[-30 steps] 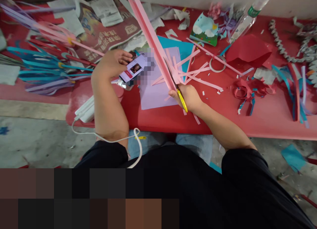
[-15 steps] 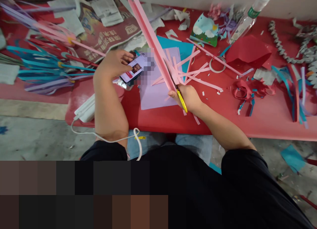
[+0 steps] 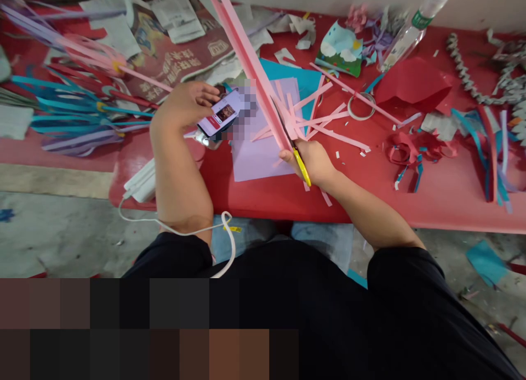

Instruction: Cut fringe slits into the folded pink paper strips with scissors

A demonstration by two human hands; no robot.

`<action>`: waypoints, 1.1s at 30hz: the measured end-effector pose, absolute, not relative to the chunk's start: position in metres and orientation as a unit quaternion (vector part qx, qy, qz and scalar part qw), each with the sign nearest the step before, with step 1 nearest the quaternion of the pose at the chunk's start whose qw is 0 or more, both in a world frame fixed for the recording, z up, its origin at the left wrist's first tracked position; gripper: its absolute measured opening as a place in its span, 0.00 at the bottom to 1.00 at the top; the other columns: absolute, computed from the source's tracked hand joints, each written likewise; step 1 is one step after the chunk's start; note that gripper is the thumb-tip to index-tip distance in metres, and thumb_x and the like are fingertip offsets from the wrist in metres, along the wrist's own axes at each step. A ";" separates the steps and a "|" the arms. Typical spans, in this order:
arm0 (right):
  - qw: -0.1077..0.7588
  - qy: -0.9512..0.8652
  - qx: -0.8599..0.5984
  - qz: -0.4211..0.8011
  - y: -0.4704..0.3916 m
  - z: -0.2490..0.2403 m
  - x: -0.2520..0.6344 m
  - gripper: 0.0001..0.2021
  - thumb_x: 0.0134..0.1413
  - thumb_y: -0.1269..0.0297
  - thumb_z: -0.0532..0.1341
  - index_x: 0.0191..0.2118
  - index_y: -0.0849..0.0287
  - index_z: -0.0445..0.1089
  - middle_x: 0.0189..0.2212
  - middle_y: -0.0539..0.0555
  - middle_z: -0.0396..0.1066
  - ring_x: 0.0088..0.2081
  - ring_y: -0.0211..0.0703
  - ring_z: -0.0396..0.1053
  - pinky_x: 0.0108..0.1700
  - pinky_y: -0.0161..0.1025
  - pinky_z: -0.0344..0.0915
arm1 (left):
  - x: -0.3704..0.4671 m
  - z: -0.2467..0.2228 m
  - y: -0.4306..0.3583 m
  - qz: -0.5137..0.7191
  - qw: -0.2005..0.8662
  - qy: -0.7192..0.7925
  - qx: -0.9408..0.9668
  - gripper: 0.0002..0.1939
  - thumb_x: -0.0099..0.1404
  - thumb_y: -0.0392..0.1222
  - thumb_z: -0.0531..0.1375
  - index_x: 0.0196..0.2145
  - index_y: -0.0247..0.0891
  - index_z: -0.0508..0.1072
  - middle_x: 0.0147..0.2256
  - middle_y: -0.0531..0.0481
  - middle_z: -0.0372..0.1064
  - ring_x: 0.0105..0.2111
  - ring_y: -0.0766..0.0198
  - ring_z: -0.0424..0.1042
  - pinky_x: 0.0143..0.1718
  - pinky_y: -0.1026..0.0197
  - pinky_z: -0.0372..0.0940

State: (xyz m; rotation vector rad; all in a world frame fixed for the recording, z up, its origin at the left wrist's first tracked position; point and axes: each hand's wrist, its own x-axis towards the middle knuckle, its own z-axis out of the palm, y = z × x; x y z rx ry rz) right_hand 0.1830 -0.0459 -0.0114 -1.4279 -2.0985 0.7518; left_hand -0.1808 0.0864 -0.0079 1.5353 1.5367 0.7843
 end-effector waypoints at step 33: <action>0.241 -0.762 -0.531 0.282 -0.047 -0.010 0.184 0.47 0.58 0.07 0.41 0.33 0.51 0.64 0.22 0.53 0.65 0.26 0.49 0.69 0.30 0.45 0.57 | -0.150 -0.002 0.095 0.488 0.265 0.594 0.582 0.08 0.73 0.29 0.69 0.41 0.39 0.74 0.34 0.63 0.73 0.36 0.73 0.65 0.47 0.61 0.66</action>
